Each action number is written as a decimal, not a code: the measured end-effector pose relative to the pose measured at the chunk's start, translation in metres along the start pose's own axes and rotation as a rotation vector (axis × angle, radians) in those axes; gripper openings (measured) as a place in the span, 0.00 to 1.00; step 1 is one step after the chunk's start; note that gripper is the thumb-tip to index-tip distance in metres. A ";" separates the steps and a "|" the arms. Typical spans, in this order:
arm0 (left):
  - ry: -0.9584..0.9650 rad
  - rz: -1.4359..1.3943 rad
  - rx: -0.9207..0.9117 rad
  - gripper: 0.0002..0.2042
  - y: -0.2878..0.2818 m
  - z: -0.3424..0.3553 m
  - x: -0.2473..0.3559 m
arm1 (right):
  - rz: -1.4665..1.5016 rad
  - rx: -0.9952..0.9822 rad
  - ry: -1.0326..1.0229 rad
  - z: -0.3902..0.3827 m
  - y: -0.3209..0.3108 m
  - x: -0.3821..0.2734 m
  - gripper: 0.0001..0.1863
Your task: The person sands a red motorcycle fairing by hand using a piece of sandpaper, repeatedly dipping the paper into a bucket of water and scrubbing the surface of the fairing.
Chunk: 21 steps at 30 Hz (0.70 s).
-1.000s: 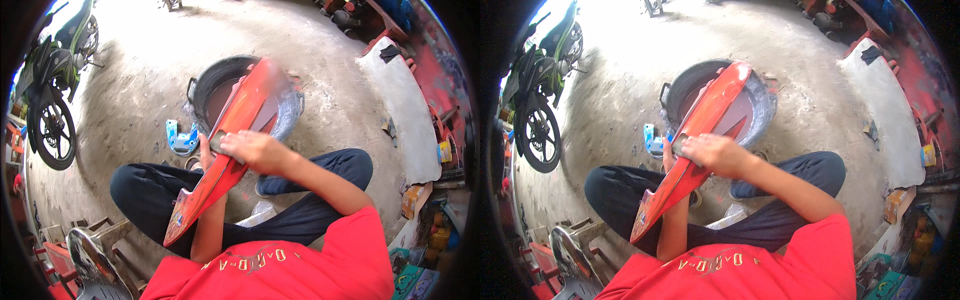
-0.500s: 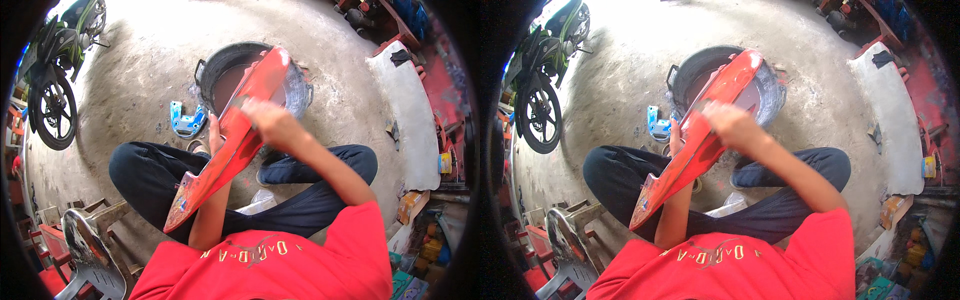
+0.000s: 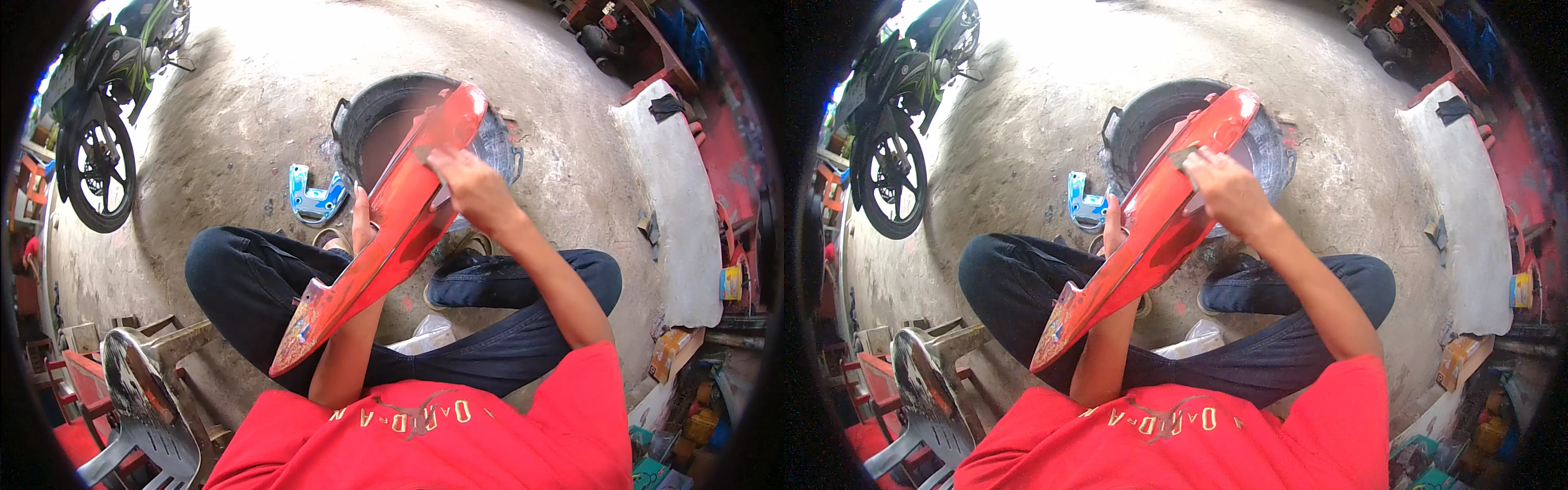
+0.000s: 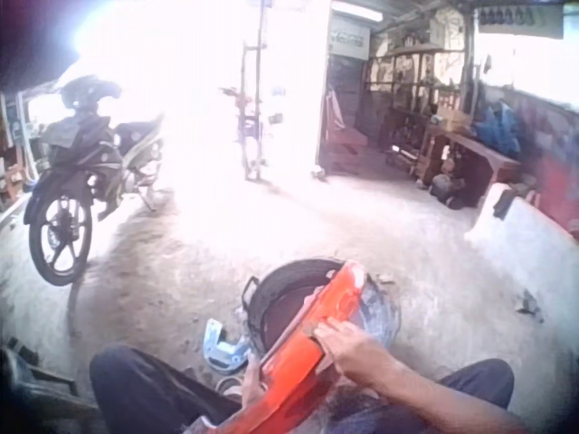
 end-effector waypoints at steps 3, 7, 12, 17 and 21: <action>0.005 -0.186 0.188 0.38 0.007 -0.002 -0.006 | 0.142 0.007 -0.126 -0.021 0.007 -0.028 0.21; -0.193 -0.378 -0.230 0.42 -0.015 0.000 0.000 | 0.234 0.106 -0.171 -0.016 0.008 -0.033 0.22; -0.068 -0.308 -0.202 0.47 -0.036 0.008 -0.003 | 0.214 0.087 -0.217 -0.019 0.003 -0.049 0.20; -0.031 -0.264 -0.343 0.48 -0.050 0.012 -0.001 | 0.088 0.047 0.001 -0.003 0.002 -0.011 0.23; -0.013 -0.221 0.042 0.49 -0.035 0.005 -0.009 | 0.192 0.124 -0.225 -0.013 -0.001 -0.054 0.20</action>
Point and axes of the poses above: each hand's wrist, its own z-axis towards the middle knuckle, its own y-axis out of the palm, x = y × z, the point moved 1 cm from there along z, towards the middle knuckle, and after that the axes turned 13 degrees about x, right-handed, at the moved point
